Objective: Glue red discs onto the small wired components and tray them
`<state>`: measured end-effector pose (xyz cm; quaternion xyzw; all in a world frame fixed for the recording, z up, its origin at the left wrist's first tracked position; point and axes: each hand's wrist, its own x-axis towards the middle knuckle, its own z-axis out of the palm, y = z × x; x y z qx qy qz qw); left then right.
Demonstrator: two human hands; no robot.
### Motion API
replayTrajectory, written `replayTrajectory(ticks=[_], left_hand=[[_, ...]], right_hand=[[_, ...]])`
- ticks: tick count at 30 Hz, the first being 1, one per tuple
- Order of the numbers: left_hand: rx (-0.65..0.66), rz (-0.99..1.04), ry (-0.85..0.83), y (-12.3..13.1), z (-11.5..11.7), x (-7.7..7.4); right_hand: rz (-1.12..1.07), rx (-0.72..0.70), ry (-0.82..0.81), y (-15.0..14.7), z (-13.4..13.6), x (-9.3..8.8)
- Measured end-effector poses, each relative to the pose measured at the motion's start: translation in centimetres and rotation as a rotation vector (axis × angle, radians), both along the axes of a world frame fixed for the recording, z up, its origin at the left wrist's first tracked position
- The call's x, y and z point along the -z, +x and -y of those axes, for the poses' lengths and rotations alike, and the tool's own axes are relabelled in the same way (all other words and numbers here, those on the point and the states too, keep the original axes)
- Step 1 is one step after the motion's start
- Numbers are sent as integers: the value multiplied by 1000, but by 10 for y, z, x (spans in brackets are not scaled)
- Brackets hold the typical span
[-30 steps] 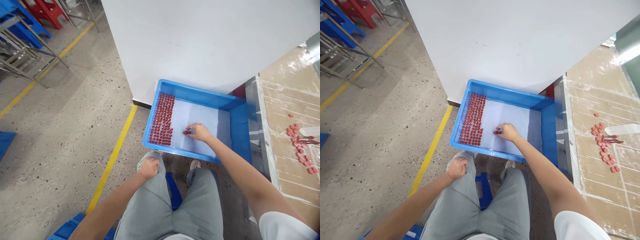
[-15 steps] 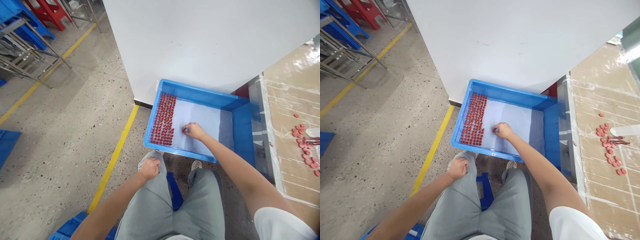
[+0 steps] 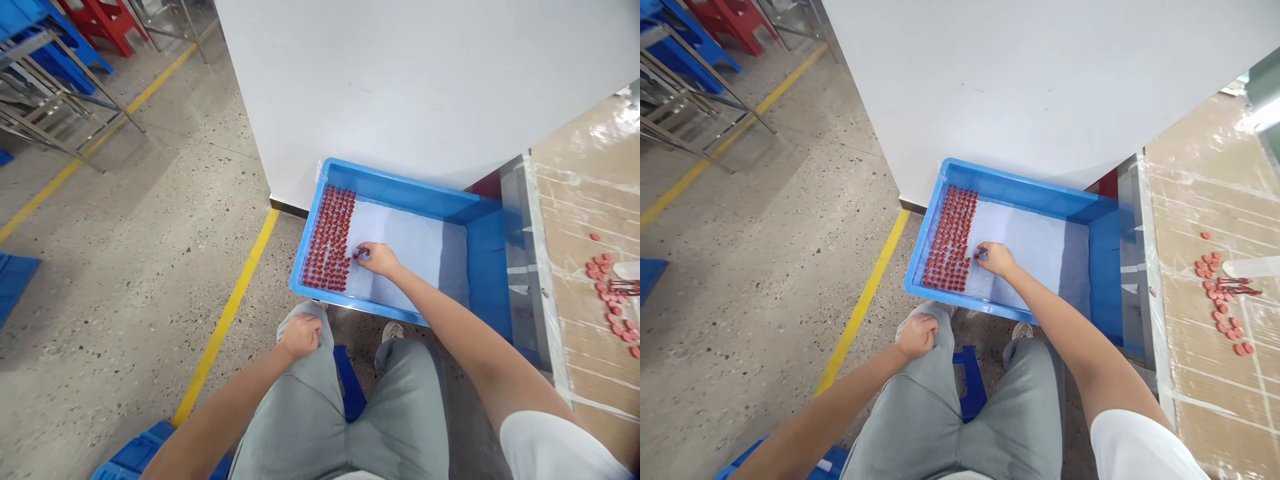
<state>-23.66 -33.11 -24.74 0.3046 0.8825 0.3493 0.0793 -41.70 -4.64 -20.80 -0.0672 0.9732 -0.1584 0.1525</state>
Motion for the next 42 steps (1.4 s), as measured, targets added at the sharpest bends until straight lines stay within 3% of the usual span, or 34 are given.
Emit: replayTrajectory(ticks=[6,20,24,28,32,36,42], left_hand=[[-7,12,5,0,0,-1],[-11,24,14,0,0,-2],[-13,27,15,0,0,-4],[-9,31,16,0,0,-3],[7,34,21,0,0,1],[16,37,20,0,1,2],[12,31,16,0,0,2]], right_hand=[[13,65,-49,-2,7,12],[4,11,-110,-9,20,16],[-20,43,-99,-11,3,4],[-50,107,-26,-4,-37,-15],[9,23,38,14,-65,-24],[47,-58,85,24,-65,-19],[44,-78,101,16,-51,-8]])
